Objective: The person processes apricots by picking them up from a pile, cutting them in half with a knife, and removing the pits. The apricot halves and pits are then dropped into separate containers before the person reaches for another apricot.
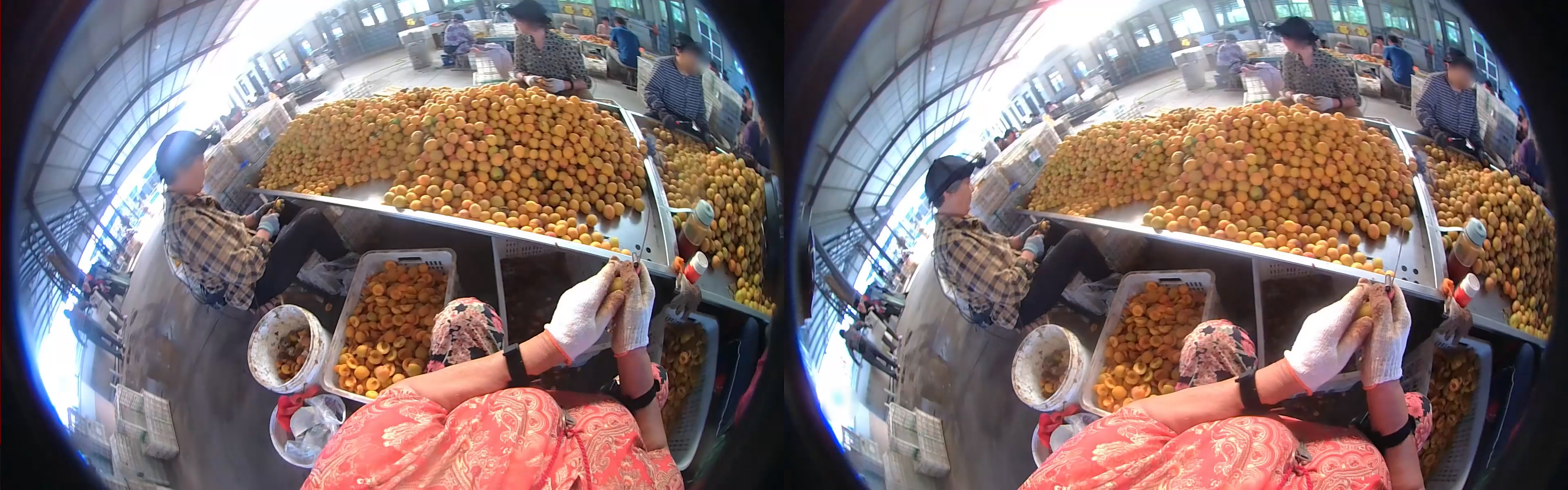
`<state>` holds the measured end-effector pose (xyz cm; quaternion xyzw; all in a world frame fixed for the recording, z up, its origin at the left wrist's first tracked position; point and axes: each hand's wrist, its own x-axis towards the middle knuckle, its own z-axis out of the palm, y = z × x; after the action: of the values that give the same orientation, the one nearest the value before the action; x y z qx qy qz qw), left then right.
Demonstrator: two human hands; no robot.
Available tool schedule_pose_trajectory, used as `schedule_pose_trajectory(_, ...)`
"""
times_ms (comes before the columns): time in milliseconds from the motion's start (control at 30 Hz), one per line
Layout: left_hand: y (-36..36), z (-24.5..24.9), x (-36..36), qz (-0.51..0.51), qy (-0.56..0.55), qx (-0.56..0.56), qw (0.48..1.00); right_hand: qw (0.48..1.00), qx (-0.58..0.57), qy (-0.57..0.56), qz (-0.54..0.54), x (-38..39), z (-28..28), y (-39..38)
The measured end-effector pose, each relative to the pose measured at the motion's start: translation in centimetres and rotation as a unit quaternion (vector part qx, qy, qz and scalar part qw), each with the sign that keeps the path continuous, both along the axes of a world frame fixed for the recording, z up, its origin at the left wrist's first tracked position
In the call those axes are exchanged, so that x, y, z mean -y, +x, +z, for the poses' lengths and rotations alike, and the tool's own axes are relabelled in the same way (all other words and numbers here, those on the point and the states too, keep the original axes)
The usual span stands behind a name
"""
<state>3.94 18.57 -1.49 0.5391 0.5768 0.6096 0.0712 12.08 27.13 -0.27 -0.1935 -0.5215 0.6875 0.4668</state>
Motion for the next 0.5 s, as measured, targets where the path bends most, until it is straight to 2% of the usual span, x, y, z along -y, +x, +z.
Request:
schedule_pose_trajectory(67, 0.1, 1.3, 0.9, 0.008, -0.008, 0.041, 0.999, 1.0, 0.014, 0.009, 0.012, 0.7, 0.2, -0.4)
schedule_pose_trajectory(133, -0.4, 2.4, 2.0, 0.04, -0.117, 0.072, 0.99, 0.999, 0.021, -0.018, 0.036, 1.1, 0.3, -1.0)
schedule_pose_trajectory(233, -1.6, 0.9, 2.3, 0.034, -0.125, 0.018, 0.991, 0.999, 0.02, 0.023, 0.019, 1.2, -0.5, -1.5)
schedule_pose_trajectory(433, -1.5, 0.4, 2.5, 0.046, -0.097, 0.036, 0.994, 0.999, 0.039, 0.014, 0.006, 1.7, -0.1, -2.3)
schedule_pose_trajectory(500, -1.5, 0.3, 2.5, -0.009, -0.089, 0.14, 0.986, 0.998, 0.046, 0.023, 0.029, 1.7, 0.0, -2.2)
